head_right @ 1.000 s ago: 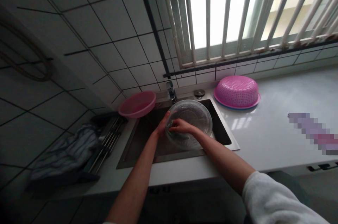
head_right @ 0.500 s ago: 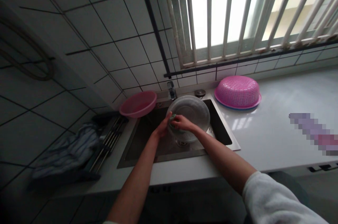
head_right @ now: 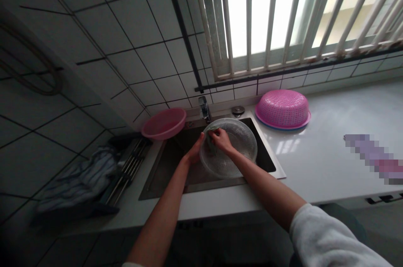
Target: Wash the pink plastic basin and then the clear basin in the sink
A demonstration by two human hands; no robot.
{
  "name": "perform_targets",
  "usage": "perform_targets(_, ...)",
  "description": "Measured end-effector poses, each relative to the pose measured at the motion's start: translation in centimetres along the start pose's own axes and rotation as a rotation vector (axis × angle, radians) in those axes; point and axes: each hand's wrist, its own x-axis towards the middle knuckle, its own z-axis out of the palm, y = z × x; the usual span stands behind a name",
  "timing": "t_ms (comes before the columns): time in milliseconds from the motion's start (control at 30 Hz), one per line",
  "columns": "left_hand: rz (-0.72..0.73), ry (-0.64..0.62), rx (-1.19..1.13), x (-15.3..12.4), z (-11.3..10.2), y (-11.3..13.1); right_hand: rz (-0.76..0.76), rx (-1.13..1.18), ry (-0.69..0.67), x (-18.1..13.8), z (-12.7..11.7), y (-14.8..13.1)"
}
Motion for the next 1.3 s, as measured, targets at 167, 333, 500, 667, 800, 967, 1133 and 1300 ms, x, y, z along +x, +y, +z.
perform_targets(167,0.006,0.037,0.018,-0.2,-0.9,0.4,0.033,-0.123,-0.571,-1.3,0.3,0.2)
perform_targets(333,-0.03,0.047,0.01,0.0,-1.1,0.1,-0.016,-0.113,-0.398,-1.3,0.6,0.7)
perform_targets(500,-0.014,0.007,0.013,0.2,-0.2,-0.3,0.024,-0.024,0.124,0.2,-0.1,0.6)
perform_targets(667,-0.017,0.057,0.043,-0.1,-0.3,0.2,0.028,-0.057,-0.208,-0.3,-0.2,0.4)
perform_targets(800,0.064,0.092,0.025,-0.3,-0.6,0.6,0.08,-0.126,-0.633,-1.4,0.4,0.7)
perform_targets(967,0.063,0.098,0.027,0.2,-0.7,0.1,-0.065,-0.292,-0.224,-1.0,0.0,0.6)
perform_targets(1133,0.034,0.037,0.048,0.4,-1.0,-0.5,-0.122,-0.411,0.101,0.2,-1.1,0.4)
perform_targets(1300,0.102,0.082,0.035,0.3,-1.2,-0.1,-0.051,-0.393,-0.432,-0.6,-0.7,1.9)
